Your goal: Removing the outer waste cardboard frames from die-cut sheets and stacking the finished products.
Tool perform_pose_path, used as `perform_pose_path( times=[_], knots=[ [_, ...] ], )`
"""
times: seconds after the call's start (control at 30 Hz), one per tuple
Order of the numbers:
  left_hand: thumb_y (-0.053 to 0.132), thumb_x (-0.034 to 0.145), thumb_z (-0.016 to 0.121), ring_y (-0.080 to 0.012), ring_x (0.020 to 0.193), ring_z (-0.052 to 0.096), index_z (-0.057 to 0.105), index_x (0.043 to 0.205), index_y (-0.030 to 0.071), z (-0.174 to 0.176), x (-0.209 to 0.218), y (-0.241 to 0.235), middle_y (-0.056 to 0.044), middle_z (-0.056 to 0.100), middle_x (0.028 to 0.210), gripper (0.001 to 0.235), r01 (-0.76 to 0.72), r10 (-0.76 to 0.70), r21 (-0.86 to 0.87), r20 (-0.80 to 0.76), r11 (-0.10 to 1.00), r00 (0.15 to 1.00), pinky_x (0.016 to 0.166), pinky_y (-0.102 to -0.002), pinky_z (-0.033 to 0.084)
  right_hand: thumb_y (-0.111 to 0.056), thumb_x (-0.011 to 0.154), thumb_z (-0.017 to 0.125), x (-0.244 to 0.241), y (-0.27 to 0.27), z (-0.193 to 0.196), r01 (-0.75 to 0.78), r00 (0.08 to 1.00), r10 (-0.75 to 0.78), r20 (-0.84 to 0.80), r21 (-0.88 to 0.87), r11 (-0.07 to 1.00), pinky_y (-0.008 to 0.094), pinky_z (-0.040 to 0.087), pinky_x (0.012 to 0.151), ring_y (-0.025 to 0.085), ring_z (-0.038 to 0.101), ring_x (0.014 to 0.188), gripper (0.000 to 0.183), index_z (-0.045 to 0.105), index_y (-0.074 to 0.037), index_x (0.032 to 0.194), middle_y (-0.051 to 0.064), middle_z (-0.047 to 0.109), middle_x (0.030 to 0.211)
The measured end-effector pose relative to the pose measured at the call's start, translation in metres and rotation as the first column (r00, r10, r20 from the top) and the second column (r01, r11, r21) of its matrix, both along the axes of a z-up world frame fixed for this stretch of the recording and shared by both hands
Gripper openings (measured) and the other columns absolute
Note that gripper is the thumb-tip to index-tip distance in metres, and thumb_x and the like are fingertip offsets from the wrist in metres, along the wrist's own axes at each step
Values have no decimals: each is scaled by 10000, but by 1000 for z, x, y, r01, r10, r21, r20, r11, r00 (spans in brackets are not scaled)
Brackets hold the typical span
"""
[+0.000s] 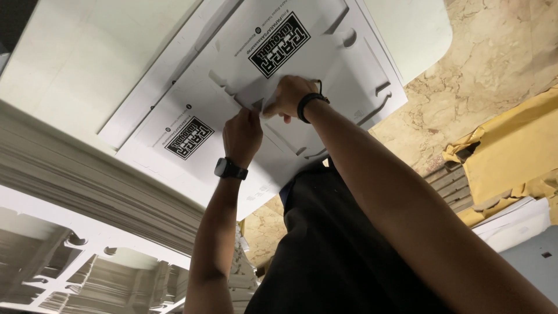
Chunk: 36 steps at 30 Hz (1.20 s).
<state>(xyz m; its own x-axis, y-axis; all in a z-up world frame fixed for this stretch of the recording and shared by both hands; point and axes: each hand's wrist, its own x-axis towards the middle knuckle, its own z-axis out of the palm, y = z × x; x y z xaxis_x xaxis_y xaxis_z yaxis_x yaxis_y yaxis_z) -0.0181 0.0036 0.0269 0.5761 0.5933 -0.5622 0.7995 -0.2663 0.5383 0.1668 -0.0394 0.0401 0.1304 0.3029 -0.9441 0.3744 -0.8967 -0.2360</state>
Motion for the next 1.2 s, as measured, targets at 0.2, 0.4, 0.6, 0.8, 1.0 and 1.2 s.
perform_pose_path(
  times=[0.2,0.4,0.6,0.8,1.0,1.2],
  knots=[
    [272,1054,509,-443,656,689,607,757,52,16,-6,-10,-197,626,631,382,-3,-2,121,40,993,999,516,-530,513,-596,765,837,0,1,7,3,1000,-3,-2,-7,1000,300,480,707,159,641,479,424,721,-213,624,-54,658,496],
    [278,1006,462,-340,521,684,559,703,143,4,1,-29,-85,621,548,346,50,-23,234,-120,971,993,476,-445,528,-573,793,789,-2,4,-3,-50,999,51,19,-32,998,267,500,685,114,642,479,373,714,-258,605,-86,655,506],
    [258,994,513,-350,526,696,575,739,125,9,13,-40,-109,648,585,294,-80,110,324,-76,943,991,474,-461,539,-591,782,785,-5,6,-5,-50,999,51,12,-85,995,262,535,575,140,666,469,366,766,-249,653,-57,698,547],
    [352,953,679,-347,844,668,572,1014,134,-6,-55,-25,-93,645,901,250,-428,454,381,25,820,891,713,-461,515,-501,835,761,0,23,44,-31,999,34,36,-92,995,240,522,532,139,647,464,311,771,-226,689,-43,710,570],
    [267,914,751,-445,1168,535,375,1479,37,-77,-209,-67,-224,532,1336,717,-557,795,676,-72,483,603,986,-535,424,-432,799,791,-4,12,13,-30,1000,30,7,-51,998,246,461,470,151,582,407,302,771,-136,742,30,724,606],
    [468,892,786,-421,1156,544,416,1402,93,-58,-203,-62,-185,498,1215,733,-746,869,515,3,422,494,1004,-468,416,-314,839,793,-7,11,27,76,997,-76,3,4,997,246,465,413,167,608,418,285,749,-47,750,83,702,594]
  ],
)
